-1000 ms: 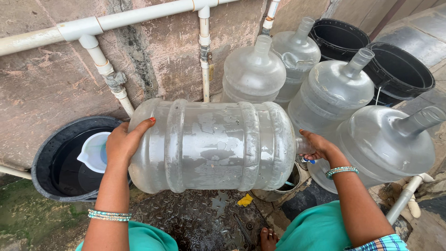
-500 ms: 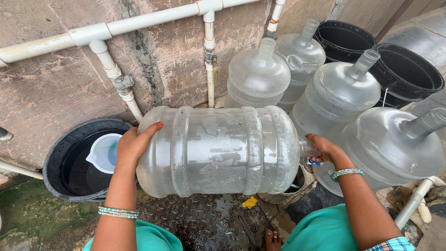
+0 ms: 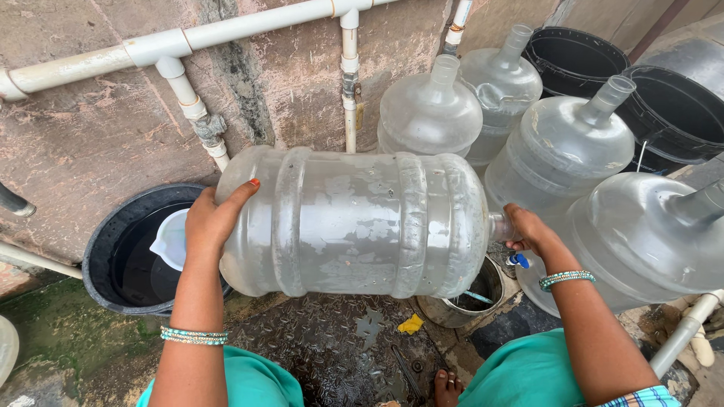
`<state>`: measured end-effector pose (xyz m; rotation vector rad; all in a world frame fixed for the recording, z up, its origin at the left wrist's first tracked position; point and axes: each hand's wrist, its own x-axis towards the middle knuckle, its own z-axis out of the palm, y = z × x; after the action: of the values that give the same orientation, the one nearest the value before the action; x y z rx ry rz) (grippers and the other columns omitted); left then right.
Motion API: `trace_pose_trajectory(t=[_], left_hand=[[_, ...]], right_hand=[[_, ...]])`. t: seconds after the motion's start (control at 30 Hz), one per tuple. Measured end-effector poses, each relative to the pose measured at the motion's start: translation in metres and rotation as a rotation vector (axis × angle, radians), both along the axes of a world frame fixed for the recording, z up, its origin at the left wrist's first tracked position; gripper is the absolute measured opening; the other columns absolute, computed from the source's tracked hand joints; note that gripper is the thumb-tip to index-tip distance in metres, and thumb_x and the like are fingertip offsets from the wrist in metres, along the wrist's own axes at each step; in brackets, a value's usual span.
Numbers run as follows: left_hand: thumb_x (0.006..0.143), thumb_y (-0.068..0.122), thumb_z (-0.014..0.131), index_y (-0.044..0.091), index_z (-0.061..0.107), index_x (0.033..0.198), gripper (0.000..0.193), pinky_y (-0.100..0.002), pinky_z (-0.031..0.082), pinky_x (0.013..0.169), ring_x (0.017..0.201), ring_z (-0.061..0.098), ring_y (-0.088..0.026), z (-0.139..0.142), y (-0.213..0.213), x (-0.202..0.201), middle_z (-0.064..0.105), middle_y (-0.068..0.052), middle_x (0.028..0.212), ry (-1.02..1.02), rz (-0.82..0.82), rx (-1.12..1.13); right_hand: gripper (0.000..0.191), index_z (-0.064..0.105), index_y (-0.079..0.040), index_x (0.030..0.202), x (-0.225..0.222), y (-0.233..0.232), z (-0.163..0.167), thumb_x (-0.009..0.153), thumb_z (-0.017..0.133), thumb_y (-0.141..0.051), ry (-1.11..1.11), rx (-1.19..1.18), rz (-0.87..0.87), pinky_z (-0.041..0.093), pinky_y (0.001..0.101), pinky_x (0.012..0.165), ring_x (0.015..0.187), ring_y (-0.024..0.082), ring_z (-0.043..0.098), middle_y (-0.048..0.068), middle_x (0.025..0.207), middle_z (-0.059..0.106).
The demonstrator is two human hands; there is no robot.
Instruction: The person scoops water from a black bucket using a white plastic jug and pours it into a large transparent water dispenser. They then lift the heavy dispenser, shake it to mix the contents, and place it back down. This process is repeated for multiple jugs.
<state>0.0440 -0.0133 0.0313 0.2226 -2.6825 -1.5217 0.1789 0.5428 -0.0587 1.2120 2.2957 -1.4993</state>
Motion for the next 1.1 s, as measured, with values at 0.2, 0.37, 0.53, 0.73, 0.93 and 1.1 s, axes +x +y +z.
trace_pose_trajectory(t=[0.2,0.37,0.53,0.73,0.93,1.1], left_hand=[[0.069,0.082,0.067,-0.010,0.069,0.117,0.104,-0.044,0.053,0.094,0.106,0.070,-0.040,-0.009,0.003,-0.004,0.072,-0.030,0.110,-0.083,-0.093,-0.257],[0.067,0.081,0.068,-0.012,0.068,0.116,0.105,-0.044,0.056,0.092,0.103,0.073,-0.040,-0.010,0.004,-0.003,0.073,-0.031,0.107,-0.117,-0.098,-0.251],[0.068,0.080,0.068,-0.009,0.067,0.117,0.102,-0.045,0.053,0.092,0.103,0.071,-0.041,-0.008,0.003,-0.002,0.071,-0.030,0.107,-0.069,-0.103,-0.251],[0.070,0.078,0.067,-0.010,0.068,0.114,0.099,-0.045,0.057,0.087,0.096,0.074,-0.041,-0.012,0.004,-0.003,0.073,-0.031,0.102,-0.105,-0.106,-0.270],[0.070,0.077,0.068,-0.010,0.069,0.112,0.096,-0.044,0.057,0.083,0.091,0.074,-0.040,-0.013,0.002,-0.003,0.073,-0.030,0.098,-0.100,-0.104,-0.259],[0.070,0.076,0.069,-0.011,0.069,0.111,0.096,-0.044,0.057,0.084,0.092,0.075,-0.040,-0.013,0.000,-0.003,0.073,-0.030,0.098,-0.084,-0.110,-0.248]], right_hand=[[0.059,0.064,0.004,0.106,0.004,0.000,-0.009,0.101,0.031,-0.046,-0.204,-0.060,0.084,0.045,0.0293,0.043,0.045,0.016,0.050,0.015,0.073,0.065],[0.061,0.064,0.005,0.106,0.004,-0.002,-0.008,0.101,0.031,-0.047,-0.205,-0.069,0.080,0.046,0.0282,0.042,0.044,0.016,0.051,0.015,0.071,0.064],[0.063,0.063,0.006,0.108,0.004,-0.005,-0.005,0.102,0.031,-0.047,-0.160,-0.078,0.030,0.047,0.0275,0.042,0.044,0.016,0.052,0.015,0.071,0.063],[0.064,0.060,0.007,0.112,0.007,-0.004,-0.007,0.103,0.028,-0.047,-0.191,-0.084,0.074,0.046,0.0275,0.040,0.043,0.014,0.050,0.014,0.071,0.062],[0.062,0.056,0.007,0.120,0.007,-0.002,-0.010,0.104,0.028,-0.046,-0.186,-0.077,0.073,0.045,0.0276,0.039,0.043,0.014,0.050,0.015,0.071,0.062],[0.055,0.054,0.001,0.119,0.006,-0.002,-0.010,0.103,0.029,-0.045,-0.165,-0.068,0.057,0.046,0.0276,0.041,0.045,0.015,0.051,0.016,0.072,0.063]])
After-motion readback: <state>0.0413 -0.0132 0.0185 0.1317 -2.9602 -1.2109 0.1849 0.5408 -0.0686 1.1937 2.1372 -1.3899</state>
